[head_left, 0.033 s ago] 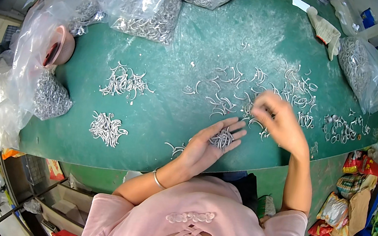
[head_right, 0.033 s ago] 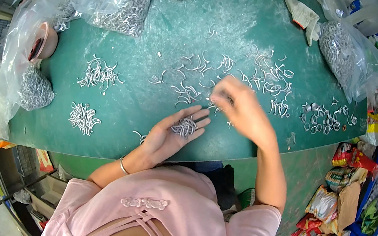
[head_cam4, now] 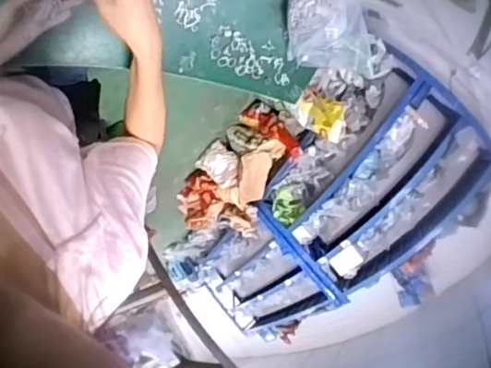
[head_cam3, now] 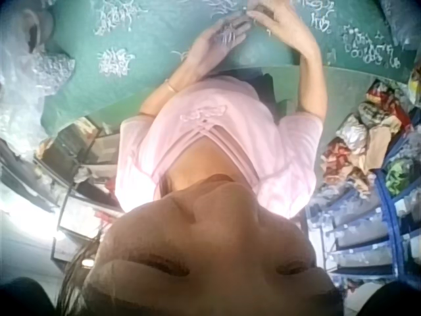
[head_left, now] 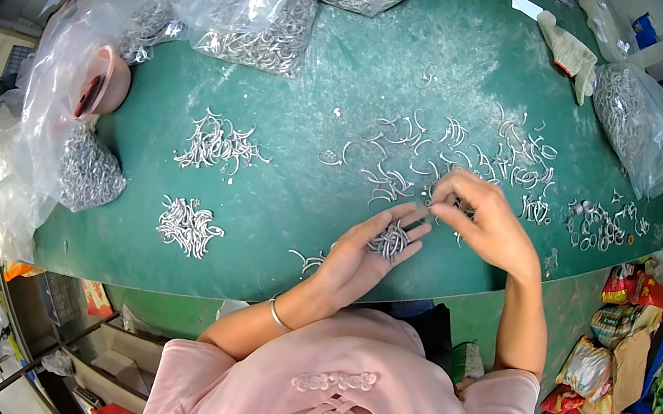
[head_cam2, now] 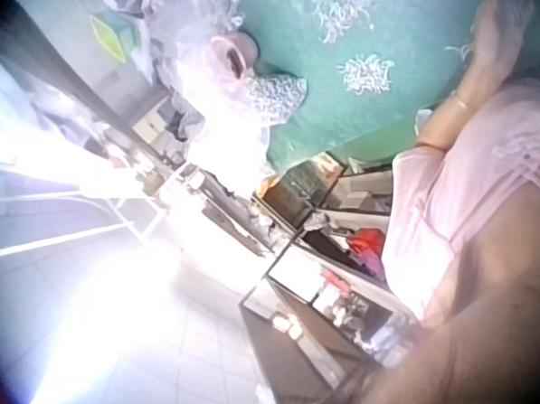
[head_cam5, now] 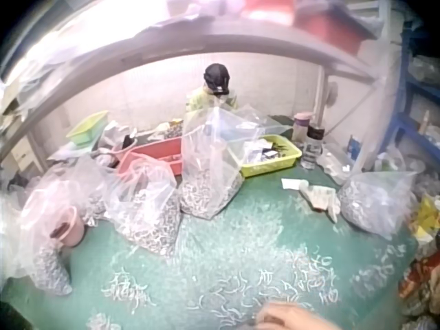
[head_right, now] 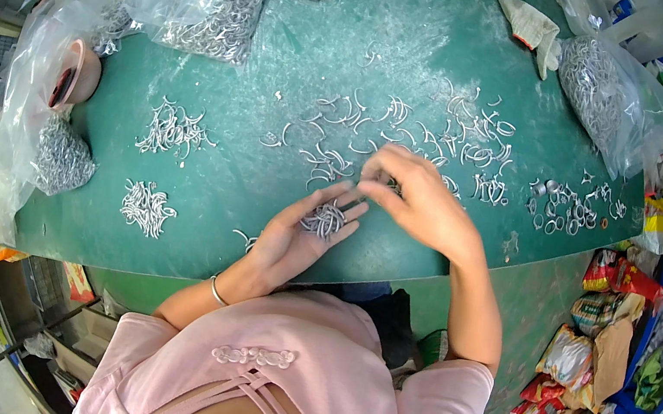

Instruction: The person sorts small silver metal hooks on a green table, picking them up and placing them into piles. The person also gathers the sorted hooks and places them into a clear plastic bag.

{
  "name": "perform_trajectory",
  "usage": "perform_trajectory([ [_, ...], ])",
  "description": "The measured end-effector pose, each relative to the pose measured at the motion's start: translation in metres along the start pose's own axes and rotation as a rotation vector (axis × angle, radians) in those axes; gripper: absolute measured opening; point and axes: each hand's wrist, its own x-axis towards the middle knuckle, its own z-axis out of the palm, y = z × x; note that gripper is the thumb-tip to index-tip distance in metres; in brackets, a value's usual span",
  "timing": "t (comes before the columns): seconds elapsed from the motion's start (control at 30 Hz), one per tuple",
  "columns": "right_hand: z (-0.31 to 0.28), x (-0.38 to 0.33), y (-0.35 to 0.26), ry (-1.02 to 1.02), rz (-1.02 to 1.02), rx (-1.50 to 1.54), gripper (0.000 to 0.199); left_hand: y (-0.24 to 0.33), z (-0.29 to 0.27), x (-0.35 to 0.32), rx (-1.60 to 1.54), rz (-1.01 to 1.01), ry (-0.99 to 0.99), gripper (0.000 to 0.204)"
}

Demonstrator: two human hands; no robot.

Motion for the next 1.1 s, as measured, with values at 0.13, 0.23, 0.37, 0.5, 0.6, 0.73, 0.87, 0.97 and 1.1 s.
perform_trajectory([
  [0.13, 0.002, 0.010, 0.021, 0.268, 0.133, -0.229, 0.018, -0.004, -0.011, 0.003, -0.014, -0.034, -0.015, 0.032],
  [0.23, 0.017, 0.014, 0.037, 0.352, 0.016, -0.553, 0.024, -0.001, -0.017, 0.003, -0.050, -0.125, -0.107, 0.027],
  [0.37, 0.027, -0.002, 0.025, 0.190, -0.048, -0.467, 0.024, 0.002, -0.016, -0.001, -0.062, -0.155, -0.094, 0.029],
  [0.5, 0.016, -0.023, 0.036, 0.345, 0.003, -0.229, 0.023, 0.002, -0.034, 0.002, -0.154, -0.149, -0.256, 0.029],
  [0.6, 0.008, -0.035, 0.022, 0.427, 0.166, -0.532, 0.047, 0.002, -0.010, -0.004, -0.002, -0.057, 0.042, 0.025],
  [0.73, 0.032, -0.045, 0.022, 0.332, 0.170, -0.707, 0.056, 0.000, -0.012, -0.004, -0.010, -0.052, 0.017, 0.030],
  [0.87, 0.053, -0.031, 0.019, 0.371, 0.083, -0.498, 0.048, -0.002, -0.013, -0.004, -0.040, -0.056, -0.056, 0.031],
  [0.97, 0.067, -0.018, 0.023, 0.337, -0.007, -0.391, 0.037, -0.001, -0.014, -0.004, -0.056, -0.086, -0.120, 0.026],
  [1.1, 0.077, 0.007, 0.027, 0.500, -0.059, -0.243, 0.025, 0.001, -0.014, -0.006, -0.015, -0.123, -0.167, 0.023],
])
